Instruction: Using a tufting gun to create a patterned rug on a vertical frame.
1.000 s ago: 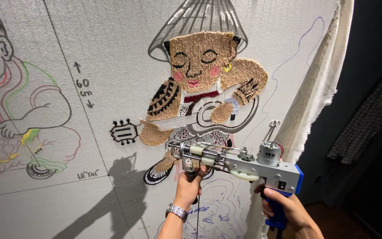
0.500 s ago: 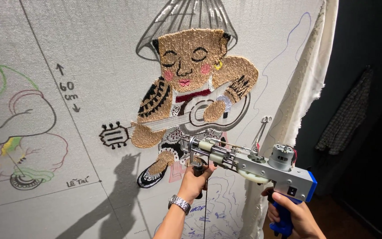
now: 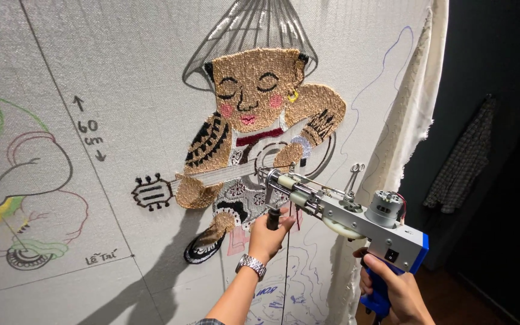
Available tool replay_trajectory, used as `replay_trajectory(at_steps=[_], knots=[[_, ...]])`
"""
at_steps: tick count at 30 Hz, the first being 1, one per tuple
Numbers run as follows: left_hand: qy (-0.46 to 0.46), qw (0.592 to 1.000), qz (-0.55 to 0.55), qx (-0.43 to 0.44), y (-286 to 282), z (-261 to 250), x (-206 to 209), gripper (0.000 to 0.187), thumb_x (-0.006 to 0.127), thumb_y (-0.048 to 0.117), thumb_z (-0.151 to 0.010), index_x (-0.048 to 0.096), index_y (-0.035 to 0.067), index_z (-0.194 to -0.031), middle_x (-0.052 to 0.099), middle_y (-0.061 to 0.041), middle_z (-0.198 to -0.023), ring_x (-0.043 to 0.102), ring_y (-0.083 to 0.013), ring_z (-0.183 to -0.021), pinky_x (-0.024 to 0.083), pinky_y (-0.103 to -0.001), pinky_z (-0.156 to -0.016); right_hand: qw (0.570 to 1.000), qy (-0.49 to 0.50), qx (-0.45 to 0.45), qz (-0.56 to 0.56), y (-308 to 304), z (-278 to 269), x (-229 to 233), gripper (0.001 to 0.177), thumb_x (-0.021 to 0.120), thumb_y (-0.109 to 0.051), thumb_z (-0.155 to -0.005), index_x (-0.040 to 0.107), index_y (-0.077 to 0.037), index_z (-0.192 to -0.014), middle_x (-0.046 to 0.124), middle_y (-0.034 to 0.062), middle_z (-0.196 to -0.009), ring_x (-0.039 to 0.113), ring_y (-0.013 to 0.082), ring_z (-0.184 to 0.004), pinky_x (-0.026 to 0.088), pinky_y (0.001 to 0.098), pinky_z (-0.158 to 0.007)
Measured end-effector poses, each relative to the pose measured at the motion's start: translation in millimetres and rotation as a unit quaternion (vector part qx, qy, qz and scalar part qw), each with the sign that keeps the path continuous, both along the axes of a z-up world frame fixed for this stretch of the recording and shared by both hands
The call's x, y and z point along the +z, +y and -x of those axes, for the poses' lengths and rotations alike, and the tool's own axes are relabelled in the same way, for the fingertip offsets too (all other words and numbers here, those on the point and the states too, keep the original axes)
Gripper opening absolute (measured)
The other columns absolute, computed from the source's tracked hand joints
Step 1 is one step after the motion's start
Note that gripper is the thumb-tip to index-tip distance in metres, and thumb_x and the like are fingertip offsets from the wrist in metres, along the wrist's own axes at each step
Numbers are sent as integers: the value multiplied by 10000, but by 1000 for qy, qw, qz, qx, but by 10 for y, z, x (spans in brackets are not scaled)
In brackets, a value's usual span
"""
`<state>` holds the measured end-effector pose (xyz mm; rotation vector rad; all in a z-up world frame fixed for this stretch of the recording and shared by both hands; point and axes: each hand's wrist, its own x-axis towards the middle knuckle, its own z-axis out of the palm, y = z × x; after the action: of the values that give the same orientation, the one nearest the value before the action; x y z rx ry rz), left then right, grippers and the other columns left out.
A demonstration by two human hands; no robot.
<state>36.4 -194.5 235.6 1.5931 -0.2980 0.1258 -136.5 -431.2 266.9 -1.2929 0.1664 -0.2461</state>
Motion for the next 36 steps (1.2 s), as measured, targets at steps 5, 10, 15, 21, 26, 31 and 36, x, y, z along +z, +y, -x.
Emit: replay_trajectory(at_steps=[5, 10, 15, 21, 26, 31, 36], knots=[[-88, 995, -38, 23, -12, -409, -12, 337, 802, 298, -898, 807, 48, -1124, 797, -47, -814, 665, -63, -669, 526, -231, -615, 997, 54, 22, -55, 135, -39, 187, 404, 708, -293, -842, 614, 21, -1079, 539, 89, -626, 541, 195, -552, 455, 378, -503], [-41, 999, -18, 10, 35, -499, 251, 227, 757, 233, -895, 751, 21, -976, 722, -72, -718, 654, -109, -556, 501, -279, -515, 995, 70, -2, -71, 316, -160, 296, 391, 675, -303, -832, 635, -27, -1105, 506, 77, -616, 470, 173, -508, 408, 362, -484], [-8, 998, -59, 32, 86, -456, 516, 287, 756, 309, -879, 733, 23, -876, 701, -40, -652, 669, -103, -541, 499, -292, -499, 996, 29, -19, -78, 407, -307, 288, 383, 690, -288, -855, 625, 12, -1083, 492, 81, -600, 464, 174, -496, 420, 348, -493], [-38, 993, -104, 45, 118, -630, 509, 358, 761, 408, -864, 751, 51, -843, 684, -31, -593, 646, -112, -523, 493, -293, -513, 996, -1, -11, -84, 438, -399, 290, 450, 689, -315, -844, 692, 47, -1112, 467, 62, -568, 448, 161, -471, 415, 331, -484], [-33, 994, -98, 34, 126, -695, 469, 356, 760, 411, -861, 757, 55, -843, 683, -22, -601, 640, -113, -519, 486, -299, -504, 997, -10, -4, -72, 448, -431, 333, 462, 692, -323, -830, 692, 48, -1103, 473, 63, -557, 456, 161, -460, 417, 327, -479], [-36, 993, -104, 49, 146, -781, 415, 334, 749, 387, -865, 758, 53, -841, 690, -21, -592, 672, -110, -528, 497, -294, -506, 998, -11, -7, -54, 448, -490, 330, 469, 700, -336, -829, 698, 49, -1095, 464, 60, -546, 453, 158, -446, 409, 316, -464], [-18, 994, -96, 46, 158, -742, 472, 310, 757, 395, -859, 780, 86, -881, 677, -30, -586, 654, -112, -515, 486, -300, -491, 999, -9, -16, -50, 453, -531, 314, 454, 706, -335, -829, 689, 49, -1070, 473, 61, -546, 456, 164, -434, 415, 320, -455]])
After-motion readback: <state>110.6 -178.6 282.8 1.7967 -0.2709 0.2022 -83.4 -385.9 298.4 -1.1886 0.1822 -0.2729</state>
